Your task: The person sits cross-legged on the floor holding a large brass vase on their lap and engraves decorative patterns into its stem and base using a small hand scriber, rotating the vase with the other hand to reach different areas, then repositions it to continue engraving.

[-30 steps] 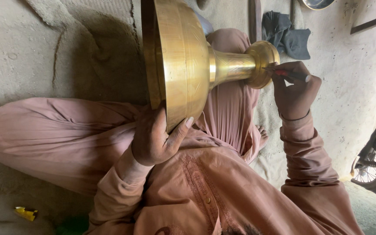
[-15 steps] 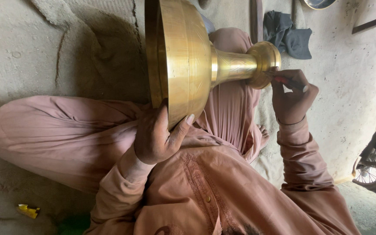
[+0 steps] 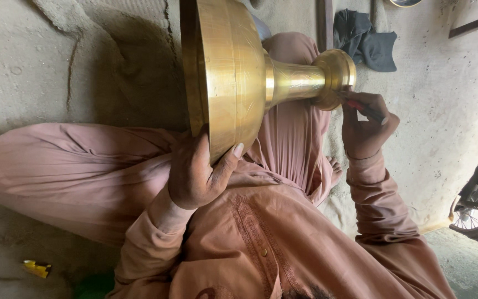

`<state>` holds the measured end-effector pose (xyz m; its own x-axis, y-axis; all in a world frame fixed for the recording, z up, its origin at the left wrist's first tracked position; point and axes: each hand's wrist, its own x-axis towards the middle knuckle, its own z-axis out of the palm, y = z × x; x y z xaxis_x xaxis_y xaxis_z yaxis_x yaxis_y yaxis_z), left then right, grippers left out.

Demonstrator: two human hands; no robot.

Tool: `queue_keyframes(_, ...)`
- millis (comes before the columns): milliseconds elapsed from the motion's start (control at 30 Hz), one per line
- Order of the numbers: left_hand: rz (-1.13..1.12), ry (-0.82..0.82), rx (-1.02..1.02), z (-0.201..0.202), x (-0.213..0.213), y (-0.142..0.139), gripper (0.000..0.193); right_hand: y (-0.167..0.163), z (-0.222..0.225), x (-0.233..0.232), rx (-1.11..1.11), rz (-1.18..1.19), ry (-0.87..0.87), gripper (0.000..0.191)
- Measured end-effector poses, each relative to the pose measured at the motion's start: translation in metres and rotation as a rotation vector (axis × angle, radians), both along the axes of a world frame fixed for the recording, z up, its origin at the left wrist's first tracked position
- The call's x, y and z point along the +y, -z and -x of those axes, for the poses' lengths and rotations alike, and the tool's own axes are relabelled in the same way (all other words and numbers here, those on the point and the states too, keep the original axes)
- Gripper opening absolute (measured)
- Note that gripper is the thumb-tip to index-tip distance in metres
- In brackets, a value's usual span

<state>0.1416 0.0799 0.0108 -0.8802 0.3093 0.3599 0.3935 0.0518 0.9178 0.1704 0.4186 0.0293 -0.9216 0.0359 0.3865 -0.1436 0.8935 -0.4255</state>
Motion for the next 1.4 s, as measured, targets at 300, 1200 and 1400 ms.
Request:
queue_keyframes(300,-0.013,0.027,-0.022,0.001,0.000,-0.001,0.026,0.027,-0.014,0.010,0.124,-0.004,-0.035,0.016)
queue_keyframes(1200,-0.035,0.140,-0.055,-0.024,-0.005,0.009,0.017,-0.019,0.038,0.026,-0.061,0.397,-0.046,0.019)
queue_keyframes(1400,-0.018,0.163,-0.090,-0.013,-0.009,-0.008,0.016,-0.035,0.049,0.017,-0.094,0.004,-0.110,0.013)
